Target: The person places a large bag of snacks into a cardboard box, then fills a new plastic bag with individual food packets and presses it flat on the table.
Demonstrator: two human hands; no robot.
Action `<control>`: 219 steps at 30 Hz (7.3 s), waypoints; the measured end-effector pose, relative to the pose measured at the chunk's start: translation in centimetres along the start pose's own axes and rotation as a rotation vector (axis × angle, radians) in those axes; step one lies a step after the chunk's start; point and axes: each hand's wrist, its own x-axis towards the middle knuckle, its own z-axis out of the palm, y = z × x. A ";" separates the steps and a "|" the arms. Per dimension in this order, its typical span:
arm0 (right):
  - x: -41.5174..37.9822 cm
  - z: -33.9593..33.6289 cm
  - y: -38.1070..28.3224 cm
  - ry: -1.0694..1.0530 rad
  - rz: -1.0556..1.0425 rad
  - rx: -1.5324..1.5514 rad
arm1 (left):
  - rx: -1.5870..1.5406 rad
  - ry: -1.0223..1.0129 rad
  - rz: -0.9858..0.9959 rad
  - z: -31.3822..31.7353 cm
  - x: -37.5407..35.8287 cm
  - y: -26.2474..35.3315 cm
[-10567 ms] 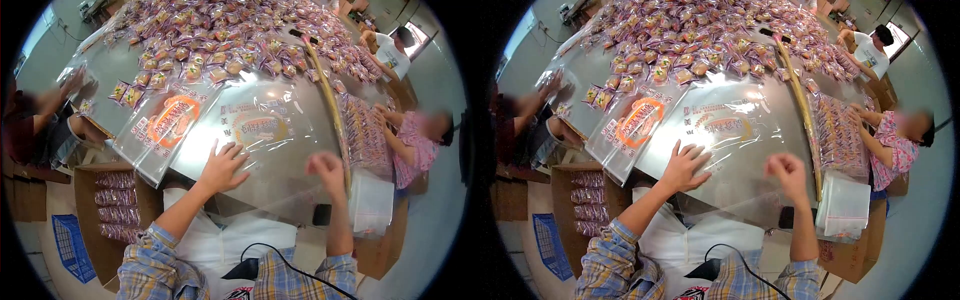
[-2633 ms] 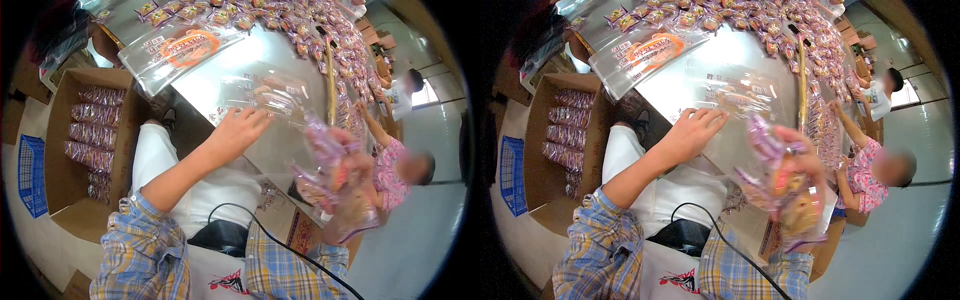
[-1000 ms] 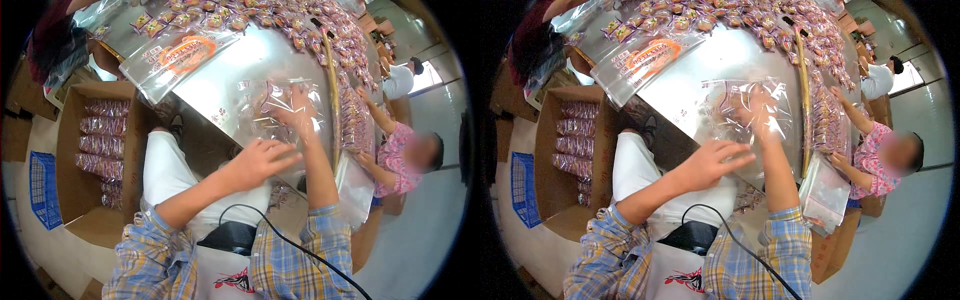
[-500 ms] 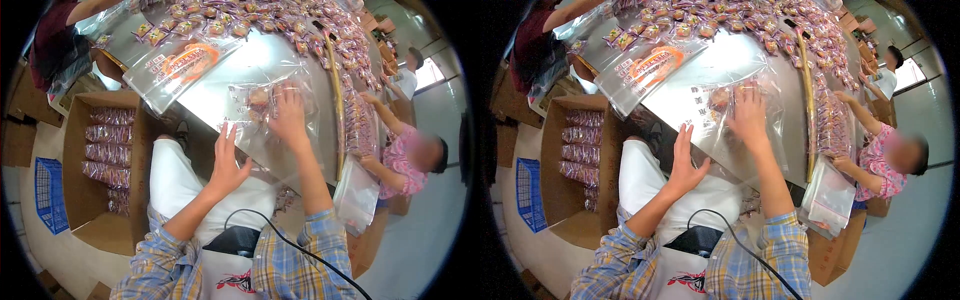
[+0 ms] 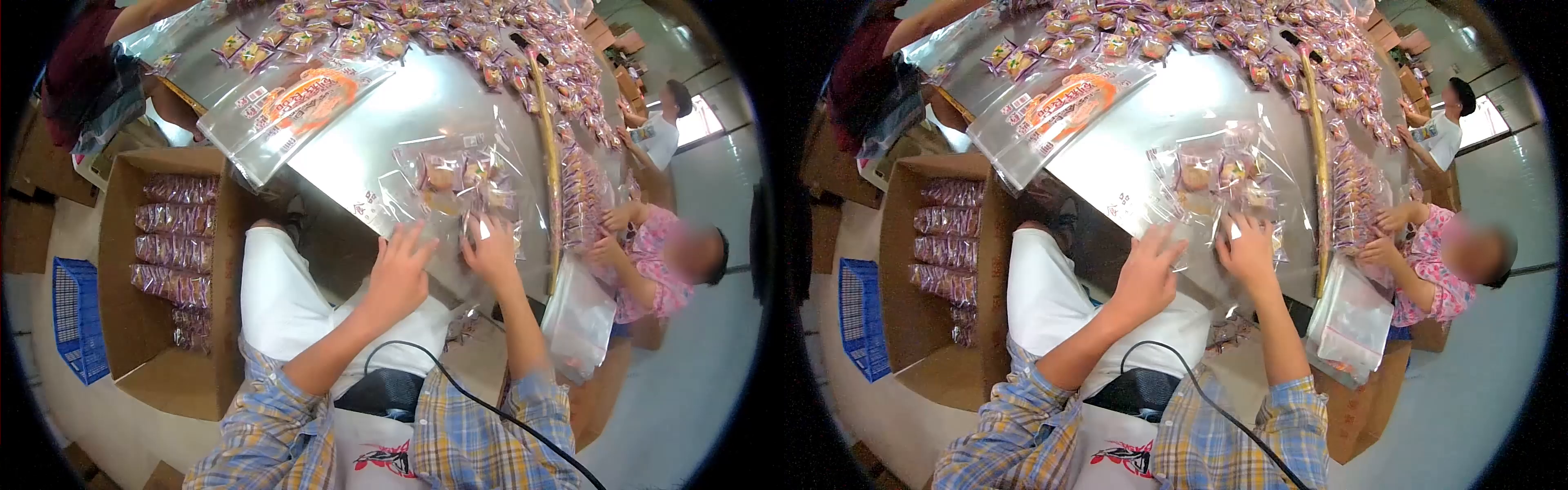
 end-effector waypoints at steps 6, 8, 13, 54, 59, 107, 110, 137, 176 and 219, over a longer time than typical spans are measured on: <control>0.3 -1.8 -1.9 0.084 -0.045 0.064 | 0.024 0.063 0.082 -0.9 -0.6 -0.8; 1.9 -2.2 -3.3 0.081 -0.015 0.079 | -0.007 0.073 0.066 -1.9 -1.2 -1.2; 7.9 0.9 -4.1 0.273 0.013 0.044 | -0.034 0.173 -0.007 -2.7 -2.0 -0.8; 12.9 1.7 -2.2 0.207 -0.085 0.332 | -0.212 0.259 0.133 -0.8 2.2 1.1; 16.9 1.9 -2.1 0.149 0.314 0.650 | -0.265 0.223 0.162 -1.6 1.3 2.8; 17.0 6.7 -10.9 0.459 0.525 1.216 | -0.526 0.414 0.019 -1.6 2.1 -5.9; 15.4 5.1 -11.1 0.464 0.513 1.091 | -0.795 0.501 -0.436 -4.2 9.4 -5.9; 17.3 3.0 -10.9 0.640 0.173 0.995 | -1.131 -0.213 -0.561 -3.9 12.2 -7.7; 13.8 3.6 -7.1 0.460 0.202 0.356 | 0.024 0.304 0.144 -4.0 15.2 -11.6; 19.2 8.0 -6.8 0.598 0.412 0.987 | 0.034 0.407 0.044 -3.3 15.6 -11.0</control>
